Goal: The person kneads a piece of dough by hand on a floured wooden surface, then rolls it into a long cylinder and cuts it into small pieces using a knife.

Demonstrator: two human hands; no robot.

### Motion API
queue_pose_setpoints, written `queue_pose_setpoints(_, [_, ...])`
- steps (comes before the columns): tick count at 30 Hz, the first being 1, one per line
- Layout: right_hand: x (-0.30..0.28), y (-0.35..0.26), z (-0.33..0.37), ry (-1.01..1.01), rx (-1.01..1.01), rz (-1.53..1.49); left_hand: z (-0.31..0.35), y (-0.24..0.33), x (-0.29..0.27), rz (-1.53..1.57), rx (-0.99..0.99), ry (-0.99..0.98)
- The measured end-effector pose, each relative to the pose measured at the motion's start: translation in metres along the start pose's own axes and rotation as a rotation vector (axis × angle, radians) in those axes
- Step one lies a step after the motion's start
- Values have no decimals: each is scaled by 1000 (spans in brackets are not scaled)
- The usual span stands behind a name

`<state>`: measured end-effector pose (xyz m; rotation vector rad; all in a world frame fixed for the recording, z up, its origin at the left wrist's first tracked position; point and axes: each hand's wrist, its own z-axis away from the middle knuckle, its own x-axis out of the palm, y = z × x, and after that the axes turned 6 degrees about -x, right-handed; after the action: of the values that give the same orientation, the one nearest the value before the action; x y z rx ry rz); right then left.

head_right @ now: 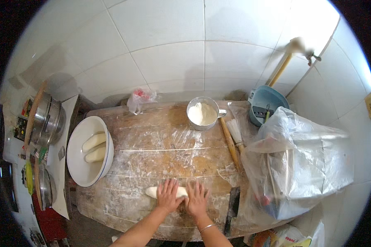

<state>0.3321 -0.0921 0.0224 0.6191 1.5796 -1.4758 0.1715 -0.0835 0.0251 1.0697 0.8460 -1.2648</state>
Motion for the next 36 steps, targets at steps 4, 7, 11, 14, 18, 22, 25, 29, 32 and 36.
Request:
queue_pose_setpoints(4, [-7,17,-52,65,40,14,-56,10,-32,-11,-54,-2])
queue_pose_setpoints(7, [-3,31,-82,49,73,102,-93,10,-33,60,-121,68])
queue_pose_setpoints(11, [-7,31,-109,68,-20,135,-125,-3,-26,191,-312,218])
queue_pose_setpoints(14, [-23,3,-127,156,-37,88,-133,-28,-25,503,-188,566])
queue_pose_setpoints(18, [5,-42,-132,182,-144,-66,-86,-10,-30,264,-241,251])
queue_pose_setpoints(22, [5,-45,-76,-26,-124,-8,-31,-39,6,57,-57,185])
queue_pose_setpoints(25, [14,-31,-25,-65,-133,32,16,-42,8,83,80,143])
queue_pose_setpoints(29, [11,-35,40,-157,-105,51,81,-46,11,95,99,-26])
queue_pose_setpoints(32, [3,-37,35,-237,-45,96,78,-50,8,136,71,-95])
queue_pose_setpoints(36, [3,-32,-14,-75,8,94,17,-50,-10,20,-12,-38])
